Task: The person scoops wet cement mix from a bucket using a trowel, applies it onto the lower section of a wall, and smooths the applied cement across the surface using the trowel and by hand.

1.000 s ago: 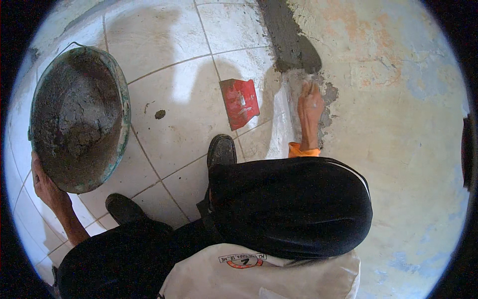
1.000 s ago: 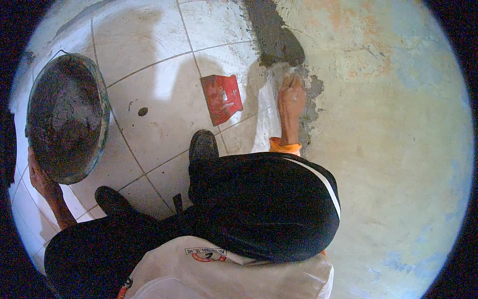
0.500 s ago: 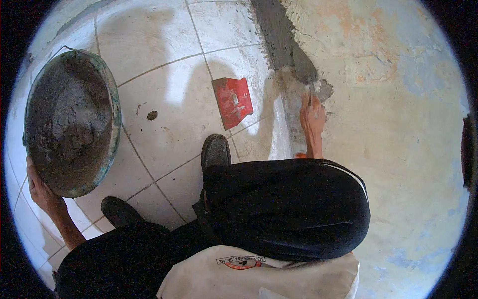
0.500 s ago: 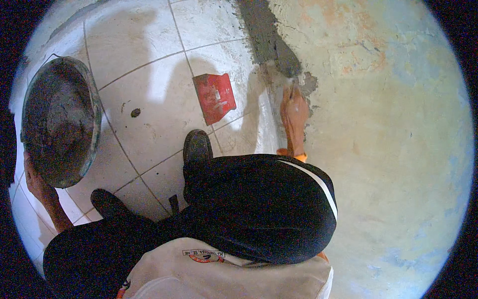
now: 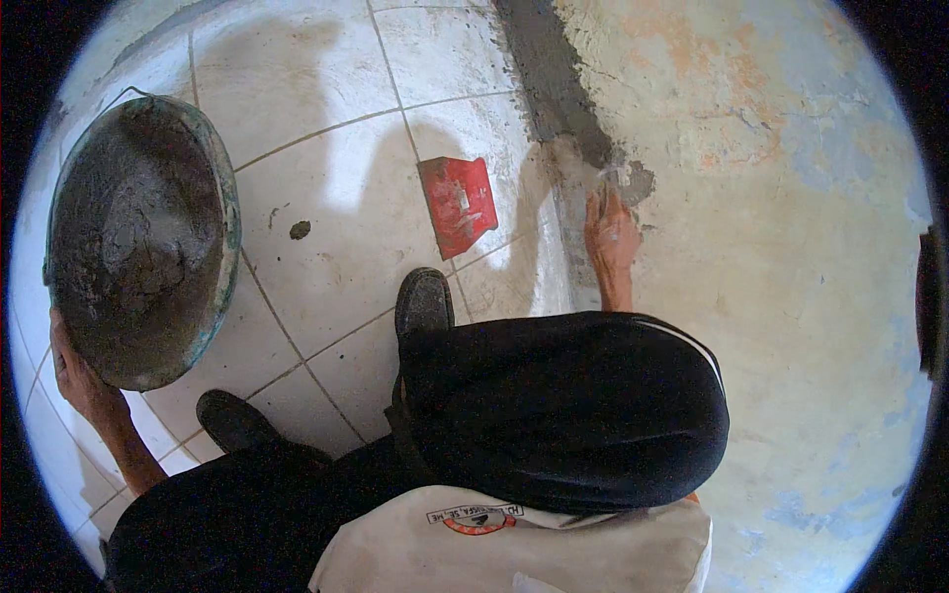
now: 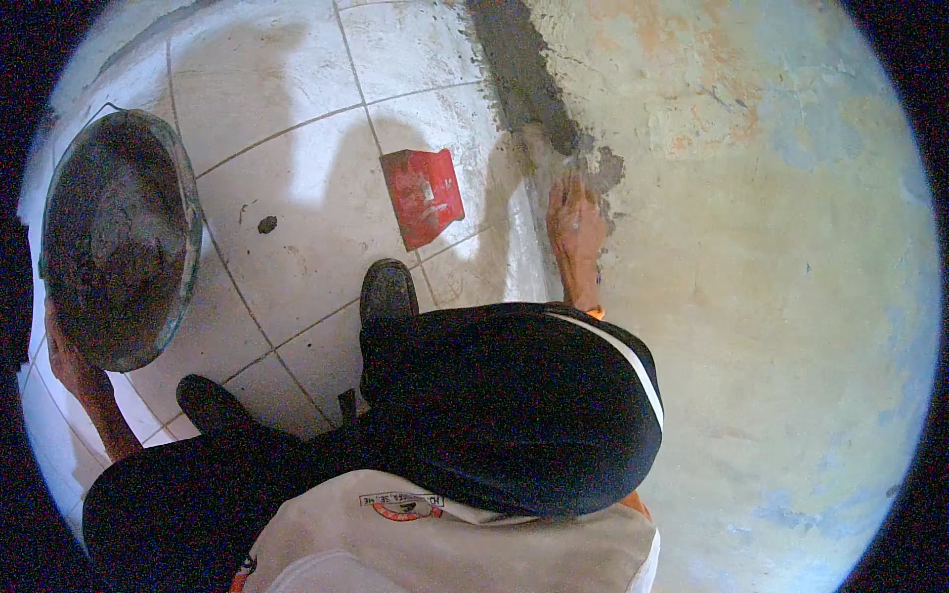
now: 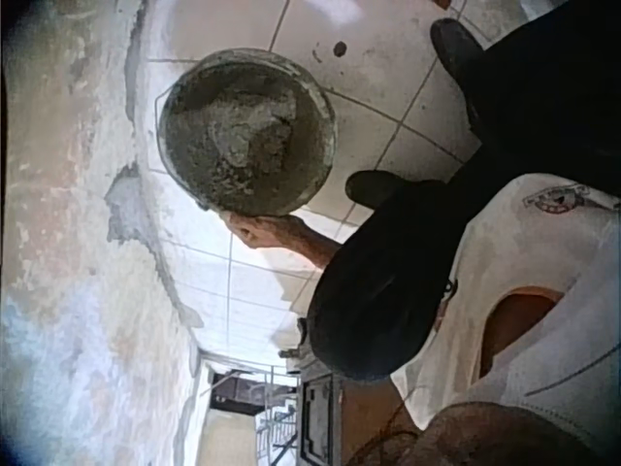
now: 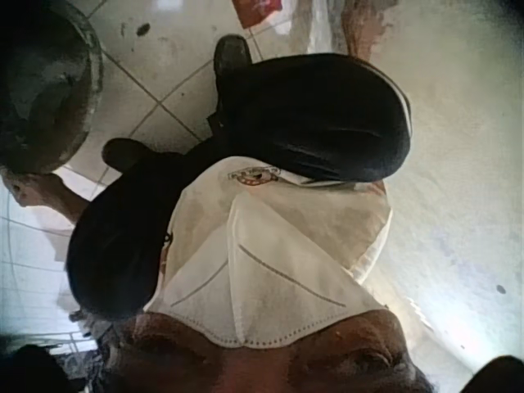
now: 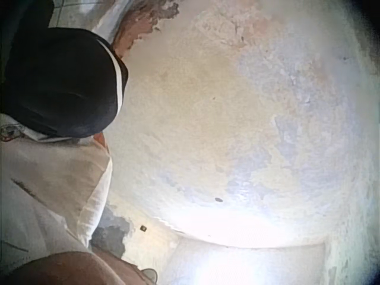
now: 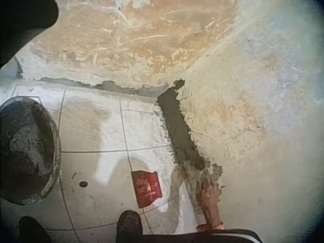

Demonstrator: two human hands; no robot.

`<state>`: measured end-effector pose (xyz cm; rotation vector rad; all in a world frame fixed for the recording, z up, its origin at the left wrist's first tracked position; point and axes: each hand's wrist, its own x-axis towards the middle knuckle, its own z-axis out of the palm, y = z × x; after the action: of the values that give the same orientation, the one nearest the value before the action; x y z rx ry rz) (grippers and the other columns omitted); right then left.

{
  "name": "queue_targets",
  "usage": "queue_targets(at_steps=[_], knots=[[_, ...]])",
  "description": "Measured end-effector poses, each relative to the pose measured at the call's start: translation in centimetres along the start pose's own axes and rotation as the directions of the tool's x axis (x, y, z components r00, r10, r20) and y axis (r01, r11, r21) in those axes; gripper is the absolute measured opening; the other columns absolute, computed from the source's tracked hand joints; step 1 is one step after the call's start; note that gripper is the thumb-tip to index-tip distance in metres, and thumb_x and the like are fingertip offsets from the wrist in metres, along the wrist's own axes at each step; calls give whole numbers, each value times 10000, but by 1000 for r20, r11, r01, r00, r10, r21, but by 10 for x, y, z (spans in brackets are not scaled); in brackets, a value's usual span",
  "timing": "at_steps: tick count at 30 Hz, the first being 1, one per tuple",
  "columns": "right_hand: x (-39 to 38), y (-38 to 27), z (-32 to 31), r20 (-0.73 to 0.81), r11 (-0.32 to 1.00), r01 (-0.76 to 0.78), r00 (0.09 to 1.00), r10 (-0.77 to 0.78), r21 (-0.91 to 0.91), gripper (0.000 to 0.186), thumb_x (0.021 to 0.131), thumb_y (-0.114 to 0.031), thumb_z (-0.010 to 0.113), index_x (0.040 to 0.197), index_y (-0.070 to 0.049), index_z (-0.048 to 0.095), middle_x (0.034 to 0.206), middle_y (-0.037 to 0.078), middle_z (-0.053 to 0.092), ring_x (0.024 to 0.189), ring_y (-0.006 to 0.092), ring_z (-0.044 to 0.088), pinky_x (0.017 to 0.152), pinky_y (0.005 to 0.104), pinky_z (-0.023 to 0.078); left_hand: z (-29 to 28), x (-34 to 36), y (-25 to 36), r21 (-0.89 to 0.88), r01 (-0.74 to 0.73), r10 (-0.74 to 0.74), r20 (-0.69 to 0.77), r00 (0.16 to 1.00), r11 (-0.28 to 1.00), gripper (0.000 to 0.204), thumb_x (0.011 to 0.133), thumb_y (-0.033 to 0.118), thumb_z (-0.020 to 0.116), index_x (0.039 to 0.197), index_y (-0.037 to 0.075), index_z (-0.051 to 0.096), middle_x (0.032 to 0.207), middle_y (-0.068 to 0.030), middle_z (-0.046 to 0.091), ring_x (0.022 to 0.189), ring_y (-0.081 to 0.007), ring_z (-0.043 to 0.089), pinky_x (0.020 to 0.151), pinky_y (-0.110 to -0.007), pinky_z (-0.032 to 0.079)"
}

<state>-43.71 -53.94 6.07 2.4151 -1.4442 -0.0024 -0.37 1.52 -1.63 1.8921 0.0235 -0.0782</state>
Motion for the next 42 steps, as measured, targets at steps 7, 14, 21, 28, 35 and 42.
queue_targets(at_steps=[7,14,21,28,35,42], knots=[[31,-3,-15,-304,984,7,951,49,181,448,1017,-393,534,1305,-57,604,1193,292,656,1020,482,658,823,557,533,7,-2,10,17,-38,39,-18,999,999,561,1056,439,529,1398,-2,580,1265,-132,676,1108,-211,659,976,-358,508],[8,-54,21,274,952,-217,949,155,215,553,1022,-399,540,1386,15,496,1168,333,655,1095,513,622,905,549,513,-1,-2,10,-88,95,-98,-20,995,992,508,1071,358,516,1437,7,550,1371,-122,626,1199,-222,619,1037,-362,487],[29,-48,115,139,928,-108,988,62,356,516,1013,-408,537,1339,-9,530,1151,325,656,1016,524,643,872,575,519,7,-3,7,-100,-32,32,0,999,994,515,1074,374,523,1400,-21,575,1267,-132,670,1124,-202,642,988,-355,505],[46,-11,42,-28,868,63,998,-57,492,577,1013,-447,549,1367,8,563,1340,312,585,1242,463,565,1046,493,460,5,-4,10,-99,54,-55,-12,998,994,517,1082,365,509,1412,-30,560,1276,-130,665,1127,-197,638,997,-345,497],[24,-18,-8,-272,949,-31,955,121,314,494,1038,-333,535,1366,35,550,1350,309,581,1235,471,569,1042,485,462,12,-5,14,-145,50,-50,-1,999,988,515,1083,365,504,1411,-28,561,1258,-124,674,1115,-191,643,979,-352,508],[19,-68,59,-129,924,143,986,-103,354,465,1017,-340,566,1267,50,592,1201,344,634,1061,505,639,917,535,512,5,-3,9,-170,71,-75,-14,997,983,522,1081,369,499,1410,-32,562,1284,-137,665,1134,-204,637,992,-360,503]])
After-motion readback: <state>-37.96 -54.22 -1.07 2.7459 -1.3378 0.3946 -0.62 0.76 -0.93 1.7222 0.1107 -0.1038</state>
